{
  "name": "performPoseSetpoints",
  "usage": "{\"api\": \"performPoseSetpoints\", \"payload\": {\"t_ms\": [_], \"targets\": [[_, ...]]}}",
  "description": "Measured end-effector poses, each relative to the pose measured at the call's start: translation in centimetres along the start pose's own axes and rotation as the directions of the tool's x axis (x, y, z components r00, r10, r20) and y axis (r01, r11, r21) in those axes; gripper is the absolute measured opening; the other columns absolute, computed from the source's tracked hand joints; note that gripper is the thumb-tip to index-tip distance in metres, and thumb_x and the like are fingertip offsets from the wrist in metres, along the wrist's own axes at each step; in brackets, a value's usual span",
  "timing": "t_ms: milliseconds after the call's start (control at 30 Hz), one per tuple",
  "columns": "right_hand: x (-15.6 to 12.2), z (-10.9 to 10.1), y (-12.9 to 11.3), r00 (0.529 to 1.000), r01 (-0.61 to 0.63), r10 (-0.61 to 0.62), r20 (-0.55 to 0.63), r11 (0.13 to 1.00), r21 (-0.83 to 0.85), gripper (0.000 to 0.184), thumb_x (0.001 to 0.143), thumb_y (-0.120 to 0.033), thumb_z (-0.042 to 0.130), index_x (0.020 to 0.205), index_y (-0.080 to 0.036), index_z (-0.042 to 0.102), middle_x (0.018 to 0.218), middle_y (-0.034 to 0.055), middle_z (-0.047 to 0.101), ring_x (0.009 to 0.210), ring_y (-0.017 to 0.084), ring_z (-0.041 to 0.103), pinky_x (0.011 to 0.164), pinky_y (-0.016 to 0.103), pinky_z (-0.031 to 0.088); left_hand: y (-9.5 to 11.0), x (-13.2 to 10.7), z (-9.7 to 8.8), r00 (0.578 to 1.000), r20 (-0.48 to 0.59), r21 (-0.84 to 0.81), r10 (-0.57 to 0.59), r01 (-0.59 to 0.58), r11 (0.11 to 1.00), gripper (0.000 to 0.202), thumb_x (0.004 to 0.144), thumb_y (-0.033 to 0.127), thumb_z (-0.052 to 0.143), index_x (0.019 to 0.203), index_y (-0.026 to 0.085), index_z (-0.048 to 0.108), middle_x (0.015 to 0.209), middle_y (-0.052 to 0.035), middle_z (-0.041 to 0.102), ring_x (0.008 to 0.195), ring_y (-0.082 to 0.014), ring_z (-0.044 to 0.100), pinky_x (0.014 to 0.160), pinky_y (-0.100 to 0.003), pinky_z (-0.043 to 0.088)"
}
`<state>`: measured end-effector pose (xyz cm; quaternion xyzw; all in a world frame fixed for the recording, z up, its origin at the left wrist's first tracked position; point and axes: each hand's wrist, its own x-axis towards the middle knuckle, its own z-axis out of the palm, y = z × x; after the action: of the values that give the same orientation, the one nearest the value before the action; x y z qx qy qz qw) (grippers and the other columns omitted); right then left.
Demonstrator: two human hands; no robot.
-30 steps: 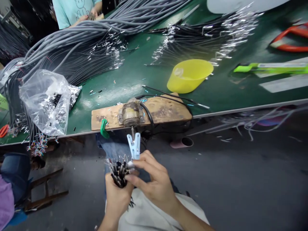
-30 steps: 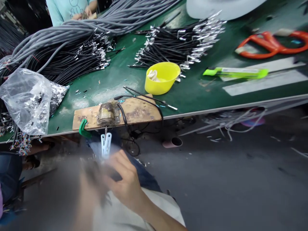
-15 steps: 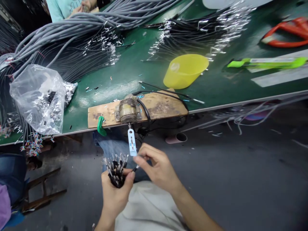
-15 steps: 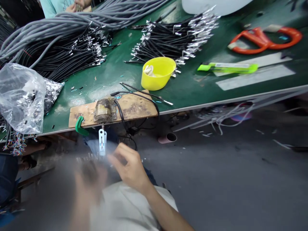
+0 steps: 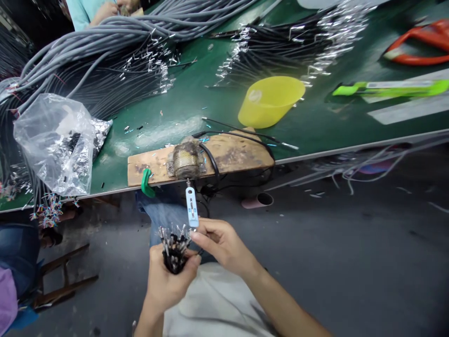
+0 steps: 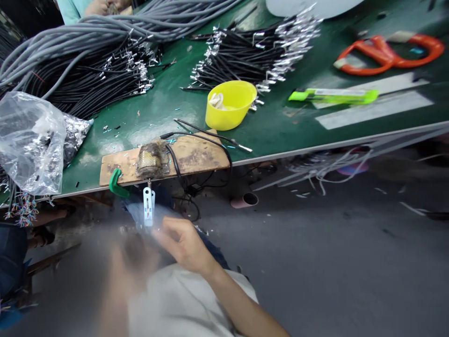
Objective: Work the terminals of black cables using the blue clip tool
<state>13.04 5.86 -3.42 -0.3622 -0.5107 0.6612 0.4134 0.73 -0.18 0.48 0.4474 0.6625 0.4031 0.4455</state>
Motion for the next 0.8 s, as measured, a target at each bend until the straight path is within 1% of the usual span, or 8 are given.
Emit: {"api": "performPoseSetpoints", "payload": {"t_ms": [133,267,333,467,533,633,700,800], "targets": [[0.6,-0.8,-0.3,0.975,-0.014,0.024,-0.219,0.999,0.048,0.041,0.073,-0.051,0.060,0.050,-0.019,0.049,0.053,-0.0016,0.044,0.053,0.012,0.040,0.051,0.026,0.034,-0.5,-0.2,0.3,0.982,-0.160,-0.061,-0.098,0.090,0.994,0.013,0.069,0.027,0.067,0.060,0.018,0.068,0.054,-0.0031,0.064,0.050,-0.0175,0.060,0.050,-0.029,0.050],[0.2,-0.7,-0.6,0.997,0.036,-0.031,-0.075,0.998,0.058,0.028,0.067,-0.044,0.069,0.061,-0.018,0.062,0.062,0.0017,0.052,0.057,0.014,0.045,0.053,0.027,0.037,-1.4,-0.6,1.4,0.929,-0.347,-0.131,-0.128,0.087,0.987,0.010,0.066,0.027,0.070,0.068,0.018,0.069,0.070,-0.0073,0.070,0.068,-0.0242,0.066,0.067,-0.037,0.054],[-0.3,0.1,-0.4,0.993,0.047,-0.034,-0.117,0.993,0.111,0.028,0.070,-0.042,0.068,0.059,-0.018,0.061,0.061,0.0011,0.050,0.058,0.014,0.044,0.053,0.026,0.037,-1.9,-0.6,1.8,0.918,-0.367,-0.184,-0.153,0.089,0.979,0.014,0.062,0.028,0.074,0.070,0.018,0.068,0.070,-0.0062,0.069,0.066,-0.0230,0.065,0.064,-0.036,0.054],[-0.7,2.2,0.2,0.975,-0.043,0.134,-0.179,0.897,0.439,0.032,0.067,-0.047,0.069,0.061,-0.018,0.056,0.059,-0.0018,0.046,0.053,0.011,0.041,0.050,0.024,0.036,-2.5,-0.3,2.5,0.951,-0.149,-0.414,-0.271,0.189,0.890,0.026,0.064,0.043,0.072,0.069,0.020,0.061,0.044,0.0047,0.048,0.037,-0.0102,0.044,0.038,-0.024,0.039],[-0.7,2.8,0.2,0.965,-0.139,0.243,-0.097,0.790,0.597,0.033,0.065,-0.047,0.071,0.063,-0.018,0.056,0.055,-0.0038,0.045,0.047,0.009,0.038,0.045,0.022,0.034,-2.6,-0.1,2.8,0.959,-0.043,-0.473,-0.281,0.228,0.851,0.034,0.068,0.052,0.066,0.064,0.020,0.056,0.039,0.0082,0.035,0.031,-0.0065,0.031,0.032,-0.022,0.028],[-0.5,2.8,0.0,0.957,-0.247,0.286,0.053,0.703,0.666,0.032,0.064,-0.046,0.072,0.068,-0.018,0.058,0.051,-0.0051,0.044,0.041,0.008,0.036,0.040,0.022,0.033,-2.6,0.1,3.0,0.965,-0.010,-0.476,-0.261,0.225,0.850,0.039,0.067,0.056,0.064,0.061,0.019,0.055,0.037,0.0080,0.033,0.031,-0.0059,0.029,0.033,-0.022,0.025],[-0.4,2.3,0.1,0.956,-0.269,0.284,0.079,0.727,0.632,0.031,0.065,-0.045,0.071,0.071,-0.018,0.059,0.054,-0.0040,0.048,0.043,0.009,0.039,0.041,0.022,0.035,-2.6,0.2,2.9,0.966,-0.009,-0.477,-0.257,0.222,0.851,0.039,0.066,0.057,0.064,0.063,0.019,0.055,0.037,0.0074,0.036,0.031,-0.0062,0.030,0.033,-0.022,0.026],[-0.3,1.2,0.3,0.970,-0.156,0.228,-0.083,0.850,0.504,0.029,0.073,-0.045,0.065,0.072,-0.017,0.059,0.062,-0.0014,0.052,0.053,0.010,0.044,0.051,0.023,0.038,-2.5,0.2,2.7,0.964,-0.010,-0.468,-0.265,0.230,0.853,0.039,0.066,0.058,0.064,0.062,0.020,0.056,0.036,0.0072,0.036,0.029,-0.0063,0.030,0.031,-0.022,0.027]]}}
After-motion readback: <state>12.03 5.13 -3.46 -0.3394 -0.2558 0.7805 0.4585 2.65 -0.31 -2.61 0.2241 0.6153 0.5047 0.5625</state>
